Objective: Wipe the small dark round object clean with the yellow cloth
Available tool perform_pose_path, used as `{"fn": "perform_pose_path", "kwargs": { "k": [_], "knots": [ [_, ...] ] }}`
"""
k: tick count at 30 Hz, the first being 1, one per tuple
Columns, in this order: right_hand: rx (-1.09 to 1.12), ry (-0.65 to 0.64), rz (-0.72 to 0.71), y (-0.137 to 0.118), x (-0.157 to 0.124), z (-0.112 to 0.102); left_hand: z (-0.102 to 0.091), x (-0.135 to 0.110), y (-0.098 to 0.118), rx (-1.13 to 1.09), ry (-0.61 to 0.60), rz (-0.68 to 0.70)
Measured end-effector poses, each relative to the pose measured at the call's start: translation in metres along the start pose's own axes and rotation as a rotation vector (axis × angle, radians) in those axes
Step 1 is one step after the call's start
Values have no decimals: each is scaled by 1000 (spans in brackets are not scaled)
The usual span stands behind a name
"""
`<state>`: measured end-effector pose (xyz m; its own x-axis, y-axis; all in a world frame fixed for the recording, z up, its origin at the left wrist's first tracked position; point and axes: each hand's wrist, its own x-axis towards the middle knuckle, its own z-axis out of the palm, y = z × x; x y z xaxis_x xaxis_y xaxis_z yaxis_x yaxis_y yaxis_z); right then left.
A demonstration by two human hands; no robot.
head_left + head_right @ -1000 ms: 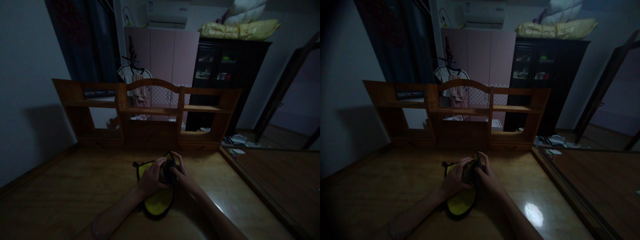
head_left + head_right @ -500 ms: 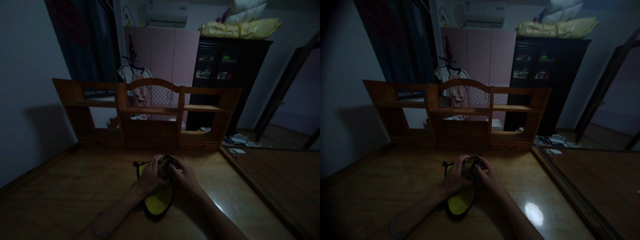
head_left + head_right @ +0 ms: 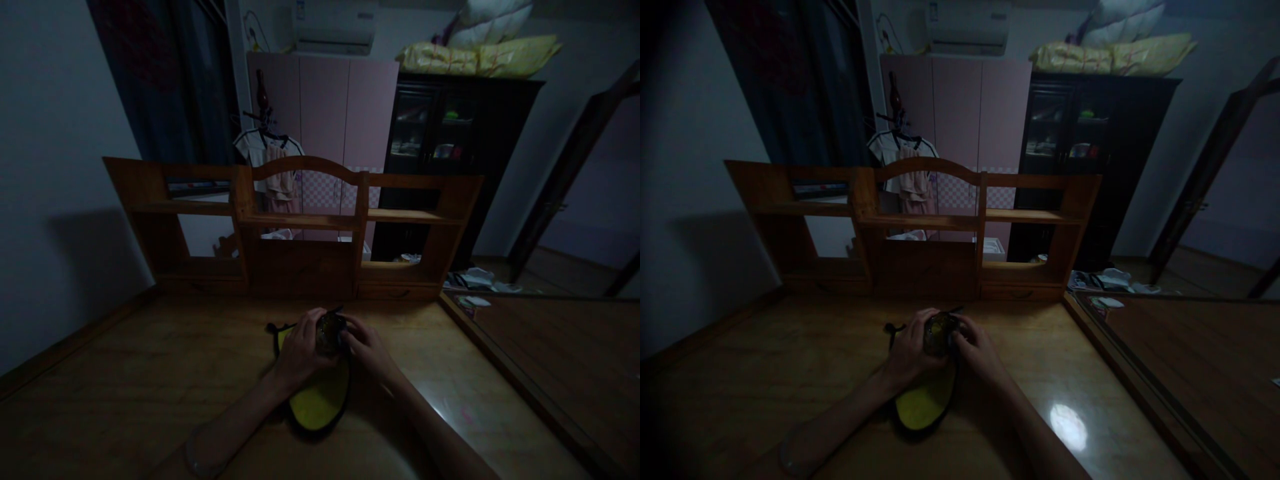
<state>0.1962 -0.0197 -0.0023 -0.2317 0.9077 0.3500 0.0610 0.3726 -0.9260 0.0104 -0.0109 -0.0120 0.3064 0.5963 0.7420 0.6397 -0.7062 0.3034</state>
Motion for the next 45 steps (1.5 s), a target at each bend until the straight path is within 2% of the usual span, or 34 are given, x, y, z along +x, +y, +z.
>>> {"fn": "perform_pose_path", "kwargs": {
  "k": [7,11,19,35,45],
  "knots": [
    [-53,13,4,5,2,0,0,0,0,23,-49,70],
    [-66,-25,-14,9,2,0,-2,-1,2,16,-101,121],
    [-53,-12,-67,8,2,2,-1,-1,1,20,-94,125],
    [-109,-5,-7,8,3,0,-1,-2,0,44,-103,161],
    [-82,2,6,13,2,5,1,-1,5,-22,-104,99]
  ]
}}
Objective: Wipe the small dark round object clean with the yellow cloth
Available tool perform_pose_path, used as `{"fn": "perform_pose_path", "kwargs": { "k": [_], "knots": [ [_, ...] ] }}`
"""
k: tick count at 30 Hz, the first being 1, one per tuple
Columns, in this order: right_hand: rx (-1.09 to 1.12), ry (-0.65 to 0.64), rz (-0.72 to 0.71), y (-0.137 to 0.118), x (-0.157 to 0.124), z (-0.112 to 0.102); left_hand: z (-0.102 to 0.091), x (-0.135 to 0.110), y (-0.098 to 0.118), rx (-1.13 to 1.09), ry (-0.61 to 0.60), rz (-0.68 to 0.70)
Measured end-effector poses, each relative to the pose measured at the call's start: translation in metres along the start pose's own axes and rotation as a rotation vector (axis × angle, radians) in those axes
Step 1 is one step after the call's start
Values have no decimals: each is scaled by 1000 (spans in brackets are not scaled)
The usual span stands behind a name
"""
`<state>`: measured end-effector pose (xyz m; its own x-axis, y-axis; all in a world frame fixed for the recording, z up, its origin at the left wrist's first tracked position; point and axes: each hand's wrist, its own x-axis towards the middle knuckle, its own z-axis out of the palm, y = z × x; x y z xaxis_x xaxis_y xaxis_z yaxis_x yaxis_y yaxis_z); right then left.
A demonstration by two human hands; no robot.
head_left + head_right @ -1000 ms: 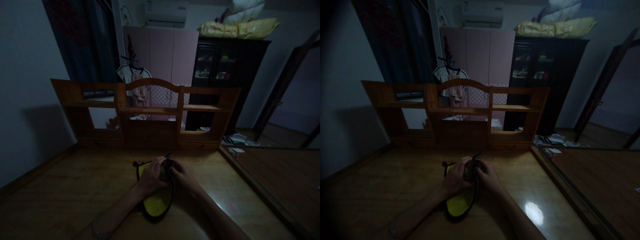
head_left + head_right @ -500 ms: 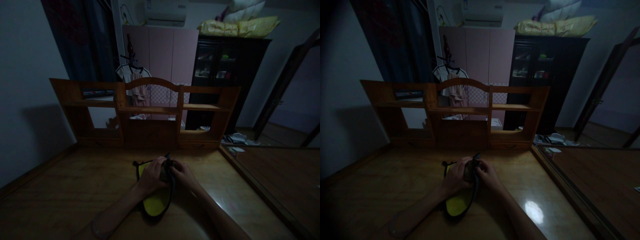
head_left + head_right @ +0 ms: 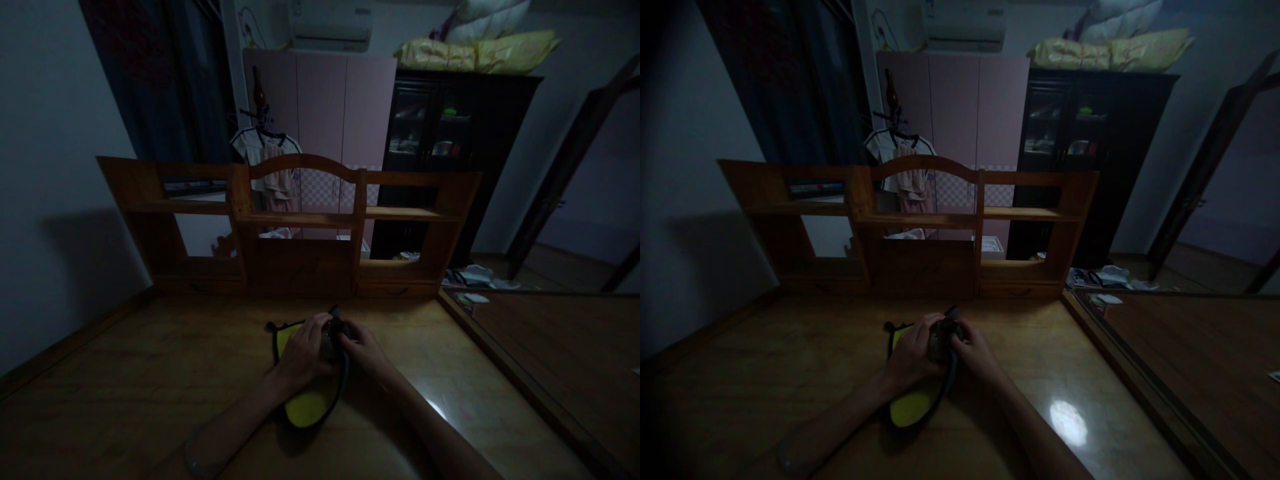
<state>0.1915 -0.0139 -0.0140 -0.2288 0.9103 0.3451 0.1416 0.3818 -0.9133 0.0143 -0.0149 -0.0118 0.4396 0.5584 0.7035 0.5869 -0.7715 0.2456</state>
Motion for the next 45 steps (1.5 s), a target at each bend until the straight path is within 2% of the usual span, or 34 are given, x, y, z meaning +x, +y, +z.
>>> {"fn": "perform_pose_path", "kwargs": {
  "k": [5,11,19,27,36,45],
  "knots": [
    [11,13,46,6,2,1,1,0,1,4,-7,30],
    [-49,34,69,3,2,1,1,0,3,42,-30,137],
    [-246,4,-35,-9,-5,1,2,-3,3,54,-78,222],
    [-298,-21,-36,-13,-8,0,0,-2,4,89,-57,237],
    [-124,-125,37,-16,-9,-6,1,-2,3,100,-27,242],
    [51,-261,85,-12,-8,-16,-5,0,4,36,-78,236]
  ]
}}
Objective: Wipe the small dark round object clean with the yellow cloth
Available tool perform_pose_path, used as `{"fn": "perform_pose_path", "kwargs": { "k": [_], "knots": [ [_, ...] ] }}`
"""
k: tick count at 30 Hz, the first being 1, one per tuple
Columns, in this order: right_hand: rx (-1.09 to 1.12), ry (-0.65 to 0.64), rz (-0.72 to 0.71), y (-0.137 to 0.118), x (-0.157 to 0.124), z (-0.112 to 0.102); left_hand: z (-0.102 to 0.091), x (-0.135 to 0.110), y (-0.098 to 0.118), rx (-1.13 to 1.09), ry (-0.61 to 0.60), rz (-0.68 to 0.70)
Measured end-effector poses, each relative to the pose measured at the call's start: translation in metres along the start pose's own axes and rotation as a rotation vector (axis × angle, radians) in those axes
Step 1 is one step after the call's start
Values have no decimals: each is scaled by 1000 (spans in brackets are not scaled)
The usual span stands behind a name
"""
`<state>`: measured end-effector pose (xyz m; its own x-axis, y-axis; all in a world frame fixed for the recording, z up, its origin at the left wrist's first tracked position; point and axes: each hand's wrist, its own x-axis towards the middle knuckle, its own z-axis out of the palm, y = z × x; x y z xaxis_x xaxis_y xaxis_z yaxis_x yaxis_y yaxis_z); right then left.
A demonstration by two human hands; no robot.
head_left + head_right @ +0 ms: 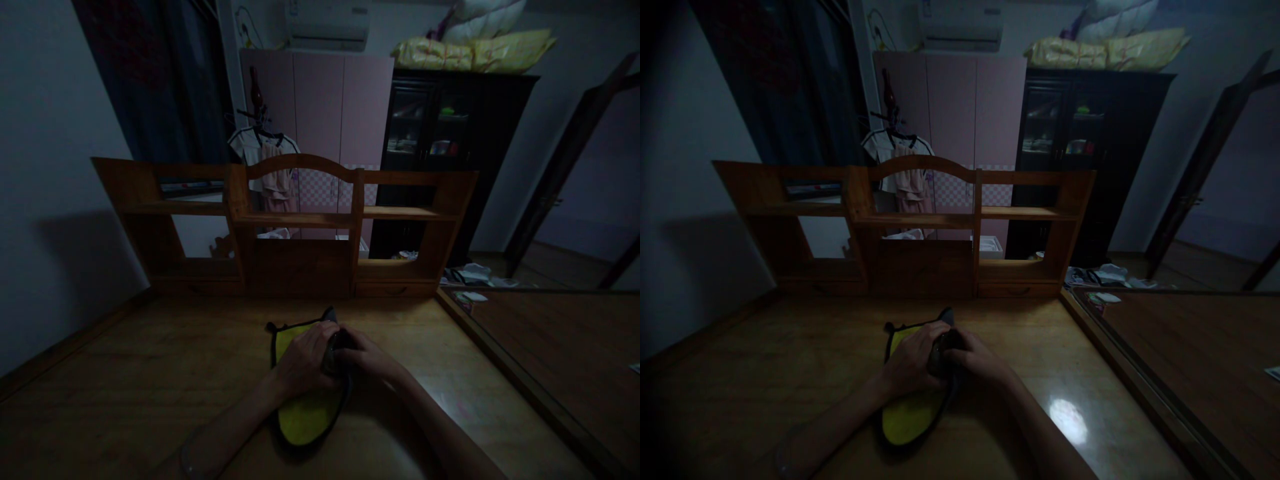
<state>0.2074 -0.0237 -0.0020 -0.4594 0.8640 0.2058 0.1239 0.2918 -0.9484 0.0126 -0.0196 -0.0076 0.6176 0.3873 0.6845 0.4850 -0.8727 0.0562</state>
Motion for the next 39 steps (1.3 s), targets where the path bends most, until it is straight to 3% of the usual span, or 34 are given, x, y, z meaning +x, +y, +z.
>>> {"fn": "perform_pose_path", "kwargs": {
  "k": [7,13,19,24,29,39],
  "knots": [
    [-16,-10,33,7,3,-3,1,-2,-2,-45,-36,-13],
    [-50,-19,-33,14,4,1,4,-5,-7,-10,-67,40],
    [-148,65,-117,7,4,3,5,-6,-10,-33,-27,19],
    [-197,155,-88,9,4,7,5,-4,-8,-38,-14,-5],
    [-224,142,-76,7,5,9,4,-4,-6,-49,-33,-30],
    [-87,140,-32,5,8,8,3,0,-5,-83,-22,-50]
  ]
}}
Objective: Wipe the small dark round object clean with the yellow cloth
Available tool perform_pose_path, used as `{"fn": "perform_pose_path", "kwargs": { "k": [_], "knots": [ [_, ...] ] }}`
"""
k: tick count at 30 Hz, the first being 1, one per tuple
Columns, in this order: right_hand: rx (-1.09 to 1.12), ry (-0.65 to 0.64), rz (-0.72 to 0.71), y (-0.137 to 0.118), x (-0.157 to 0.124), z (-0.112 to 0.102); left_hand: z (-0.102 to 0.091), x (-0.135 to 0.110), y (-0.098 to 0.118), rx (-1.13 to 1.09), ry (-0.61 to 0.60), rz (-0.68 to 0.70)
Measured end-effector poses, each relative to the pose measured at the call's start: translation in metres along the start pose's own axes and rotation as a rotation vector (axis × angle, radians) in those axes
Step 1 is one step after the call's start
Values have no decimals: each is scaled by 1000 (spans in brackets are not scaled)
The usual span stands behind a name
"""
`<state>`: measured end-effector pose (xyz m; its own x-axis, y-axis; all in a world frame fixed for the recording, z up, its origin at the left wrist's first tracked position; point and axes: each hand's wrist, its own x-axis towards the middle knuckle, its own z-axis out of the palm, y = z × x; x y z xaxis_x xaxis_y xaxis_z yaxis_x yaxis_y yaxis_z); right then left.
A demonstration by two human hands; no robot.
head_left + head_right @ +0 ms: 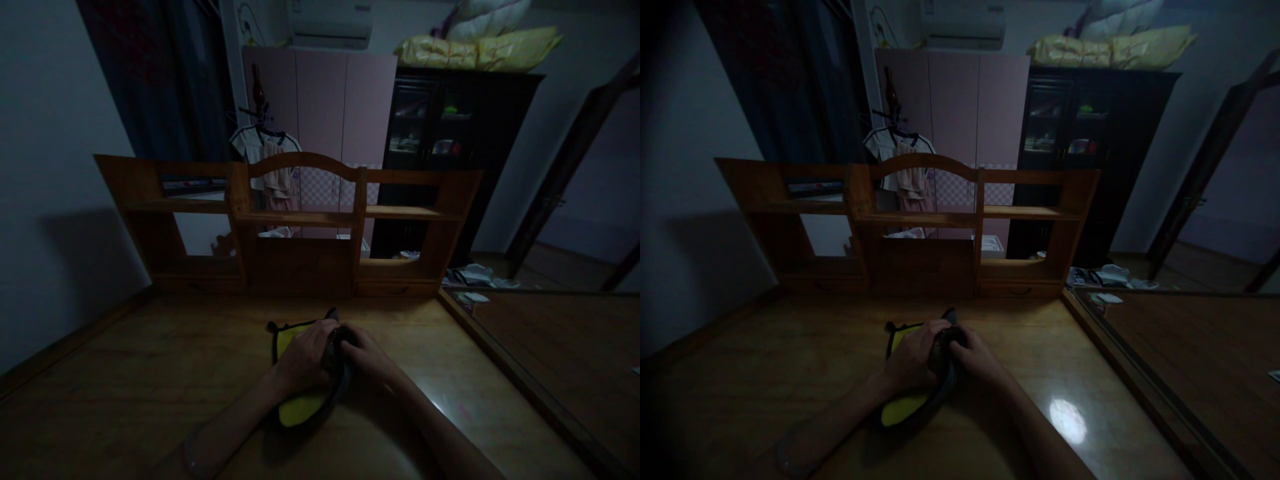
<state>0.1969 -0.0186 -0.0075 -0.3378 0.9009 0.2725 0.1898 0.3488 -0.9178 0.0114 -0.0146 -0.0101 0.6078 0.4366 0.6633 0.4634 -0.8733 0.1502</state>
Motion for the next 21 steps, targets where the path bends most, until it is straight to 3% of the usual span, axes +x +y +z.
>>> {"fn": "perform_pose_path", "kwargs": {
  "k": [7,16,21],
  "knots": [
    [78,-53,33,-2,-1,-6,-1,0,1,-14,0,-31],
    [352,-308,157,-21,-9,-23,-4,-2,0,-64,13,-68],
    [378,-321,164,-15,-9,-24,-6,-1,0,-95,2,-56]
  ]
}}
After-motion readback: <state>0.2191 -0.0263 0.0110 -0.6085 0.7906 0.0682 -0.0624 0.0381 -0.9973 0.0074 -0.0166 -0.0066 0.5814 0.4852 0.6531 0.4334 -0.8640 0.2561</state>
